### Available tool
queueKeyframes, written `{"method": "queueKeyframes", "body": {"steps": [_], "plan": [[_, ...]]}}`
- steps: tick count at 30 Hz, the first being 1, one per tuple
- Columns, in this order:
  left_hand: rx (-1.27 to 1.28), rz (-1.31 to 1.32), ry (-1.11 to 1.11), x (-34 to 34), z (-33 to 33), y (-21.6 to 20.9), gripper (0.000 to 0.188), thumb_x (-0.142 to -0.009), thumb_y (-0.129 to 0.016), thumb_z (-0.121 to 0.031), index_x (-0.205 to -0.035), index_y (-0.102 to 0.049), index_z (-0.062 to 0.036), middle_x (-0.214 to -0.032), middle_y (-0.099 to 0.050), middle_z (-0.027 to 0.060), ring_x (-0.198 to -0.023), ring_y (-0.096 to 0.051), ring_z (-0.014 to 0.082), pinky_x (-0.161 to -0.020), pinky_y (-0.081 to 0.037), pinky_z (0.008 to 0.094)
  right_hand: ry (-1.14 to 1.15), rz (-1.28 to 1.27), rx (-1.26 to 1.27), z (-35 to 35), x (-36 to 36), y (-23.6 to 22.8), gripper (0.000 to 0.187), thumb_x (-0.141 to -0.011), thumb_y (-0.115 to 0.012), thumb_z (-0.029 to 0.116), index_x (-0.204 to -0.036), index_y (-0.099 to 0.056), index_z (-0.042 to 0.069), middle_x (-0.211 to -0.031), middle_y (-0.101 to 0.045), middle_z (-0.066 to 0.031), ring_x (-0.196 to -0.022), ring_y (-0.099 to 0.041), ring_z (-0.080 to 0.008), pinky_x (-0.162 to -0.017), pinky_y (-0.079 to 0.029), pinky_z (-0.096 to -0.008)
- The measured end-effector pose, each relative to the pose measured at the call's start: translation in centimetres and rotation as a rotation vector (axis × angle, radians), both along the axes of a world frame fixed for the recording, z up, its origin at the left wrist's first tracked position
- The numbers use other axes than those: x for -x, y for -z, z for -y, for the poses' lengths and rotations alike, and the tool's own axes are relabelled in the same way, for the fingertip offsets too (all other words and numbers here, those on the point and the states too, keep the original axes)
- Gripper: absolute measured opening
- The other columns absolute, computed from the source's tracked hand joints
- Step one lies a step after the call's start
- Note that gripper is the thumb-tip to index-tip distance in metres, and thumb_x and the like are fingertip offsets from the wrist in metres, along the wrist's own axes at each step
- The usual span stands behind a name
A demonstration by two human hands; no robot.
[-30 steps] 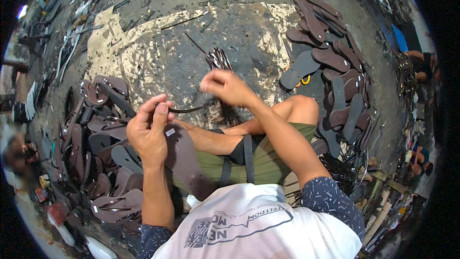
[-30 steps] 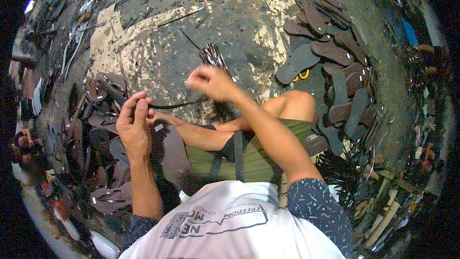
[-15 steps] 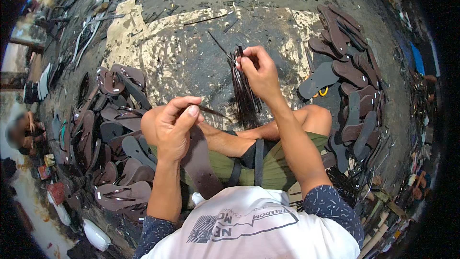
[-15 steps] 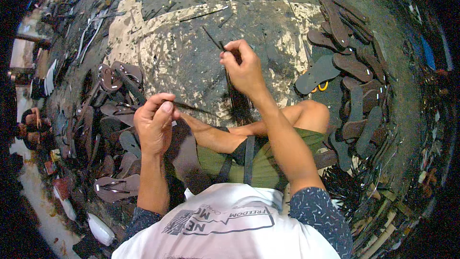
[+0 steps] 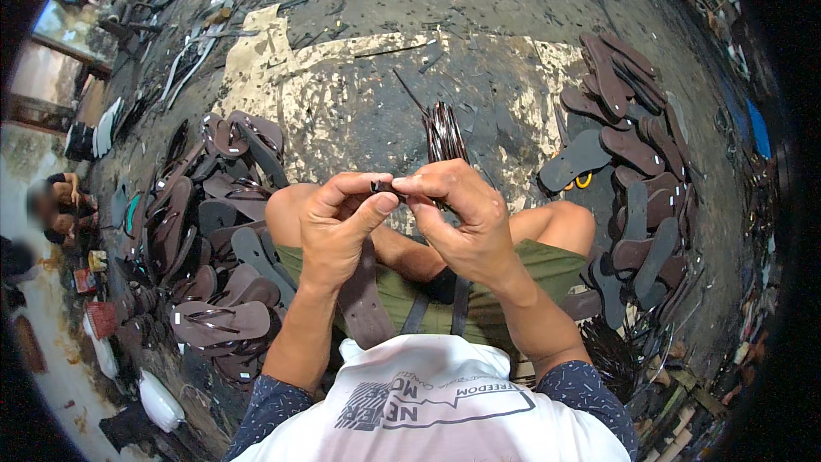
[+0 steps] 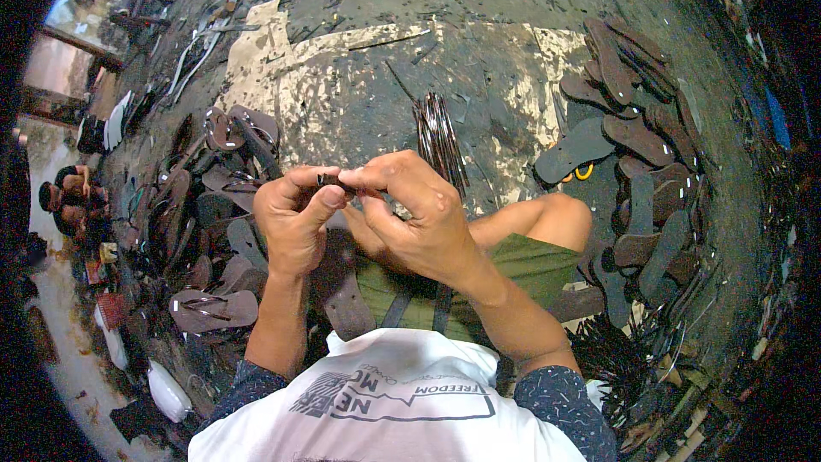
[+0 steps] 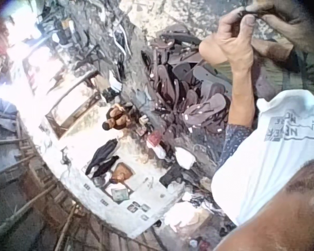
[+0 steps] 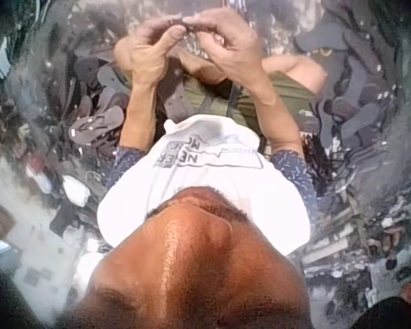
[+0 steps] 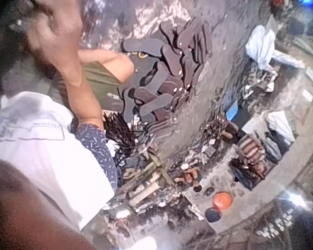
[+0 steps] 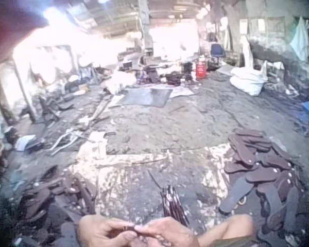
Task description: The person assembles flip-flops by inserting thin straps into holes in the sole and securing them by hand. They repeatedly pick up soles and straps, thread the straps through the holes, and place the finished slippers aside.
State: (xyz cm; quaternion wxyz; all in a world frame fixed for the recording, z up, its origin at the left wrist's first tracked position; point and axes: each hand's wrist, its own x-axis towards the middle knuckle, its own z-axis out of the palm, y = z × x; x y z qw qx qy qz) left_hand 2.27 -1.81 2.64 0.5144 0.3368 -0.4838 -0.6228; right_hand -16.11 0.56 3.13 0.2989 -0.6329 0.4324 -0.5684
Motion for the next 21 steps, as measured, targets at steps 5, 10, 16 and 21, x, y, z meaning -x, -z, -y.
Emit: {"method": "queueKeyframes", "body": {"steps": [5, 10, 16, 21], "plan": [[-0.006, 0.048, -0.011, 0.4, -0.7, -0.2, 0.022, -0.089, -0.076, 0.003, -0.11, -0.071, -0.0009, -0.11, -0.073, 0.0083, -0.098, -0.07, 0.0136, -0.091, -0.057, 0.0283, -0.043, 0.063, -0.116, -0.9, 0.1, -0.3, 0.024, -0.083, -0.072, -0.001, -0.106, -0.074, 0.005, -0.099, -0.07, -0.0134, -0.091, -0.07, -0.0257, -0.08, -0.057, -0.0356], [-0.178, -0.004, -0.037, 1.0, -1.4, 1.2, 0.022, -0.091, -0.076, -0.005, -0.112, -0.071, -0.0007, -0.107, -0.074, 0.0078, -0.09, -0.069, 0.0123, -0.083, -0.057, 0.0272, -0.041, 0.119, -0.192, -1.0, 0.0, 1.1, 0.018, -0.084, -0.075, 0.002, -0.102, -0.073, 0.004, -0.099, -0.07, -0.0131, -0.091, -0.069, -0.0237, -0.08, -0.056, -0.0339], [0.611, 1.397, -0.106, -7.1, 0.6, 1.9, 0.068, -0.079, -0.084, -0.028, -0.138, -0.06, -0.0039, -0.13, -0.064, 0.0183, -0.116, -0.063, 0.0342, -0.103, -0.047, 0.0443, -0.41, 0.534, -0.162, -3.6, 3.3, -3.3, 0.011, -0.09, -0.071, -0.007, -0.099, -0.071, -0.001, -0.104, -0.064, -0.0136, -0.079, -0.069, -0.0193, -0.07, -0.057, -0.0272], [0.584, 1.53, 0.084, -8.0, -4.3, 3.3, 0.07, -0.079, -0.082, -0.022, -0.139, -0.053, -0.0038, -0.133, -0.059, 0.019, -0.127, -0.053, 0.0386, -0.108, -0.041, 0.0489, -1.19, 0.664, -0.038, -3.6, 5.1, -8.4, 0.004, -0.093, -0.067, -0.001, -0.095, -0.067, -0.004, -0.105, -0.065, -0.0215, -0.085, -0.068, -0.0274, -0.066, -0.054, -0.0296]]}}
